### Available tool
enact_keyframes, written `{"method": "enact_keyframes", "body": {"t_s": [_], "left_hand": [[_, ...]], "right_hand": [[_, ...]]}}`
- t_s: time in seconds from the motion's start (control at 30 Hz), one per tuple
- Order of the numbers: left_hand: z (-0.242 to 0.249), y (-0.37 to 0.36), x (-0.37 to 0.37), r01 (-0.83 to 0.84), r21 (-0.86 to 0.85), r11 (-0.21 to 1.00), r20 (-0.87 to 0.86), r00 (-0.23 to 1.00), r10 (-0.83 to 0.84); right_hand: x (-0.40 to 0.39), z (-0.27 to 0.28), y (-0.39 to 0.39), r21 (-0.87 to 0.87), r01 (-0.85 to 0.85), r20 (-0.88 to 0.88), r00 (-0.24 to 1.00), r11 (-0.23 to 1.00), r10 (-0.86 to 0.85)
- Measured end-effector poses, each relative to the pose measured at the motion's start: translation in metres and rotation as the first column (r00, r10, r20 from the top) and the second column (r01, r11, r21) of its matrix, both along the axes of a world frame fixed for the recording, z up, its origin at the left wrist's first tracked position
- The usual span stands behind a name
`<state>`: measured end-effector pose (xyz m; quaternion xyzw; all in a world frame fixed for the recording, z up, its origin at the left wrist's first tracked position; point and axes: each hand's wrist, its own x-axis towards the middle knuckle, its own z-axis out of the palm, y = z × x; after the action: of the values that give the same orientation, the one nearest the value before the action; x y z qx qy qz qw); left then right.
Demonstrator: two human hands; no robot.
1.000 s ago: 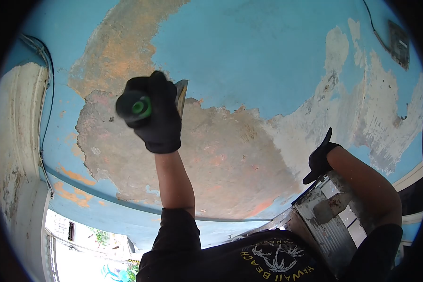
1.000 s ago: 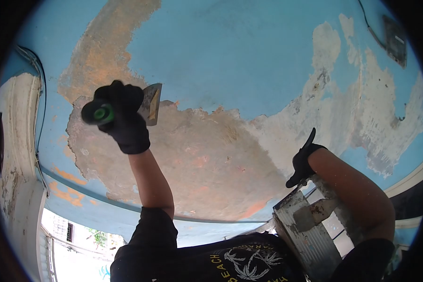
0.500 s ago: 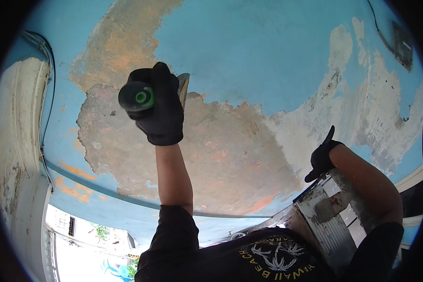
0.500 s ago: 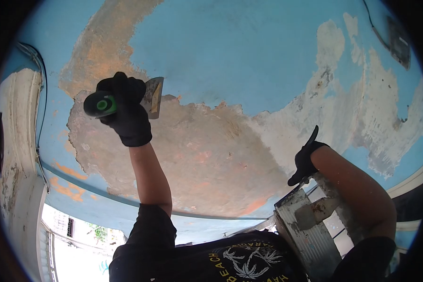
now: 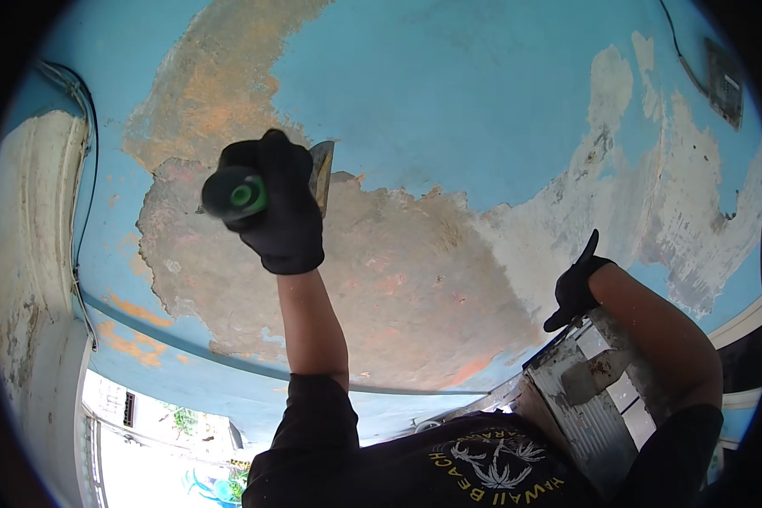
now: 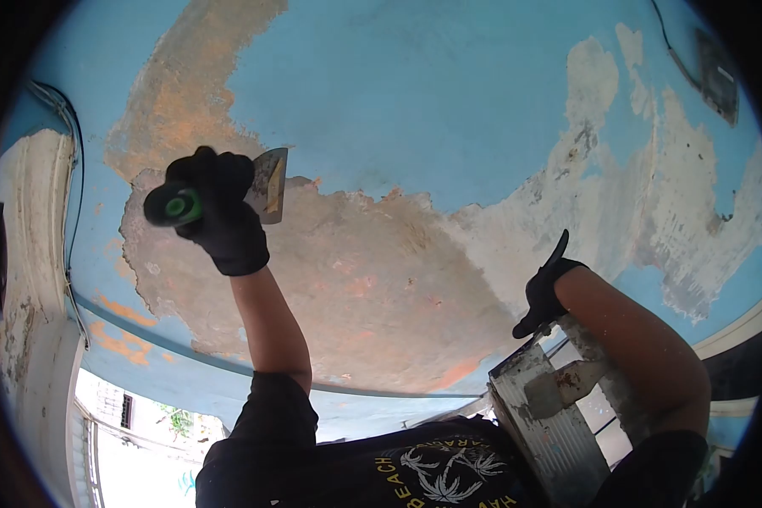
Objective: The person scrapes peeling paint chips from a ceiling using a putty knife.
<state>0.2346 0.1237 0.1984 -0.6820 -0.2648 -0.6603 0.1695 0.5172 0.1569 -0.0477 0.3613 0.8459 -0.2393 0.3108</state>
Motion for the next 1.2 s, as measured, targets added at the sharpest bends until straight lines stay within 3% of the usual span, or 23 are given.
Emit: {"method": "enact_keyframes", "body": {"t_s": [0.03, 0.1, 0.13, 0.17, 0.23, 0.3, 0.33, 0.4, 0.43, 0.47, 0.53, 0.6, 0.67, 0.73, 0.77, 0.83, 0.9, 0.97, 1.03, 1.07, 1.1, 1.13, 1.2], "left_hand": [[0.001, -0.005, -0.005, 0.000, 0.002, 1.000, -0.002, 1.000, 0.000], [0.007, -0.009, -0.016, 0.549, -0.096, 0.830, 0.072, 0.836, -0.544], [0.002, 0.006, -0.008, 0.337, -0.044, 0.941, 0.334, 0.892, -0.303], [-0.002, 0.018, -0.005, 0.120, -0.076, 0.990, 0.267, 0.959, -0.096], [-0.004, 0.011, -0.001, -0.013, -0.145, 0.989, -0.023, 1.000, 0.010], [-0.004, -0.003, 0.012, 0.488, -0.060, 0.871, 0.161, 0.866, -0.474], [0.001, -0.007, 0.002, 0.541, -0.070, 0.838, 0.094, 0.840, -0.535], [-0.003, 0.002, -0.006, 0.304, -0.111, 0.946, -0.065, 0.948, -0.312], [-0.011, 0.018, 0.000, -0.044, -0.059, 0.997, -0.062, 0.997, 0.041], [-0.016, 0.026, 0.007, 0.378, -0.217, 0.900, 0.288, 0.906, -0.311], [-0.030, 0.020, -0.009, -0.002, -0.425, 0.905, -0.131, 0.990, -0.059], [-0.057, -0.006, -0.002, 0.451, -0.602, 0.659, 0.169, 0.878, -0.447], [-0.110, -0.029, 0.000, 0.669, -0.544, 0.507, 0.412, 0.739, -0.533], [-0.135, -0.060, 0.016, 0.283, -0.632, 0.721, 0.102, 0.953, -0.284], [-0.137, -0.076, 0.025, 0.025, -0.640, 0.768, -0.168, 0.971, -0.172], [-0.196, -0.084, 0.016, 0.117, -0.798, 0.591, 0.047, 0.990, -0.132], [-0.226, -0.102, 0.013, -0.014, -0.852, 0.524, -0.024, 1.000, -0.013], [-0.242, -0.119, 0.002, -0.002, -0.893, 0.450, -0.004, 1.000, -0.005], [-0.255, -0.133, -0.011, 0.002, -0.986, 0.169, 0.004, 1.000, 0.017], [-0.263, -0.139, -0.016, -0.061, -0.968, 0.242, -0.065, 0.998, -0.008], [-0.269, -0.140, -0.020, -0.121, -0.939, 0.322, -0.136, 0.990, -0.025], [-0.269, -0.143, -0.023, -0.141, -0.955, 0.261, -0.152, 0.988, -0.024], [-0.260, -0.144, -0.029, -0.119, -0.936, 0.331, -0.144, 0.988, -0.052]], "right_hand": [[0.000, 0.006, -0.005, 0.039, -0.002, -0.001, 1.000, 0.999, 0.002], [0.001, 0.008, -0.005, 0.077, 0.004, -0.005, 1.000, 0.997, -0.003], [0.001, 0.004, -0.001, 0.018, 0.007, -0.004, 1.000, 1.000, -0.007], [-0.001, 0.001, 0.001, -0.042, 0.005, 0.000, 1.000, 0.999, -0.005], [-0.001, -0.002, -0.003, 0.006, -0.001, -0.008, 1.000, 1.000, 0.001], [0.002, -0.002, -0.002, 0.052, 0.019, -0.029, 0.999, 0.998, -0.017], [0.002, -0.001, -0.002, 0.035, 0.019, -0.029, 0.999, 0.999, -0.018], [0.002, -0.002, -0.001, 0.012, 0.015, -0.021, 1.000, 1.000, -0.014], [0.001, -0.002, 0.001, -0.014, 0.005, -0.010, 1.000, 1.000, -0.005], [0.000, -0.002, 0.002, -0.038, -0.005, 0.000, 1.000, 0.999, 0.005], [0.000, -0.003, 0.001, -0.005, -0.004, -0.020, 1.000, 1.000, 0.004], [0.003, -0.001, -0.002, 0.024, -0.001, -0.025, 1.000, 1.000, 0.002], [0.001, 0.006, -0.005, 0.060, -0.034, -0.011, 0.999, 0.998, 0.035], [0.000, -0.002, -0.002, 0.063, -0.052, -0.005, 0.999, 0.997, 0.052], [-0.001, -0.006, 0.000, 0.061, -0.068, -0.013, 0.998, 0.996, 0.069], [0.000, -0.014, 0.001, 0.050, -0.060, -0.006, 0.998, 0.997, 0.061], [0.003, -0.030, 0.004, 0.137, -0.043, -0.070, 0.996, 0.990, 0.053], [0.005, -0.032, 0.006, 0.107, -0.014, 0.011, 1.000, 0.994, 0.013], [0.002, -0.012, -0.005, 0.169, 0.082, -0.118, 0.991, 0.982, -0.063], [-0.007, 0.023, -0.023, 0.188, 0.170, -0.060, 0.985, 0.967, -0.161], [-0.007, 0.008, -0.015, 0.138, 0.193, -0.010, 0.981, 0.971, -0.194], [-0.010, 0.020, -0.020, 0.159, 0.213, -0.035, 0.977, 0.964, -0.211], [-0.016, 0.031, -0.028, 0.202, 0.260, -0.094, 0.965, 0.944, -0.245]]}}
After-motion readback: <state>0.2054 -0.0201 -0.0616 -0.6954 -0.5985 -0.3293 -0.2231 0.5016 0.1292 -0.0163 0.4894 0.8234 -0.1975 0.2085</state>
